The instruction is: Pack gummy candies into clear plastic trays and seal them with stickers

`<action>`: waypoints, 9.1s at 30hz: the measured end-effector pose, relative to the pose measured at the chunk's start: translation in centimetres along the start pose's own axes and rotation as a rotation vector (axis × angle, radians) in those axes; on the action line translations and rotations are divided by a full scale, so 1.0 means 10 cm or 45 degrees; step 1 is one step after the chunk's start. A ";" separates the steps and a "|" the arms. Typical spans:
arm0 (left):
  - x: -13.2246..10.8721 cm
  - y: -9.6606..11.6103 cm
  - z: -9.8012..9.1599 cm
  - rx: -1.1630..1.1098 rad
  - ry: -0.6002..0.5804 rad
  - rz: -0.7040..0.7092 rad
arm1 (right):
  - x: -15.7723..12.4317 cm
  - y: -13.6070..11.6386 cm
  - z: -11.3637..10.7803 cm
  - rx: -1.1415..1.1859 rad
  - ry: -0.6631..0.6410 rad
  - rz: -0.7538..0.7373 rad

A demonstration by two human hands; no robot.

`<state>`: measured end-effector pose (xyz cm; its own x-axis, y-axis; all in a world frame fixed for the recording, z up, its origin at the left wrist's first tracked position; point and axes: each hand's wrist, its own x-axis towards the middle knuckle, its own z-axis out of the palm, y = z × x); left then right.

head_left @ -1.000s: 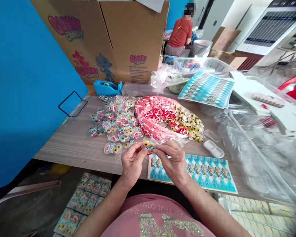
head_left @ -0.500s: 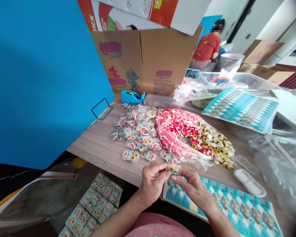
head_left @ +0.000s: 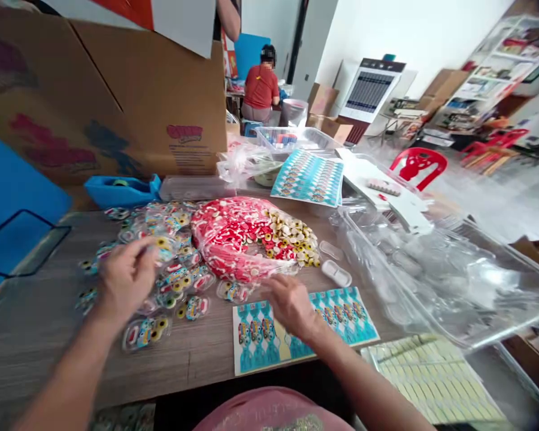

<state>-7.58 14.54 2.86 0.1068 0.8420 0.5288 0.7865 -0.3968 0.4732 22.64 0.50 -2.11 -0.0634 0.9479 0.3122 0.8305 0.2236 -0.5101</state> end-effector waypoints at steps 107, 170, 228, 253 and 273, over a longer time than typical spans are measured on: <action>-1.32 1.44 0.70 -1.926 -0.782 -1.148 | -0.04 -0.09 -0.25 0.462 0.014 -0.217; -1.22 1.22 0.69 -2.136 -0.496 -1.442 | 0.58 0.14 -0.14 0.279 0.041 -0.079; -1.21 1.07 0.56 -2.287 -0.483 -1.530 | 1.57 0.30 0.47 -0.031 -0.278 -0.009; -1.43 1.27 0.51 -2.193 -0.123 -1.703 | -0.22 -0.62 0.25 -0.208 -0.094 -0.373; -1.38 1.43 0.78 -1.884 -0.769 -1.368 | -0.04 1.28 -0.84 -0.530 0.147 0.470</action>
<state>6.98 0.12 -3.12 0.4222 0.7742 -0.4716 -0.3733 0.6226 0.6878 37.93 1.07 -2.04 0.3139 0.9099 0.2711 0.9358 -0.2482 -0.2504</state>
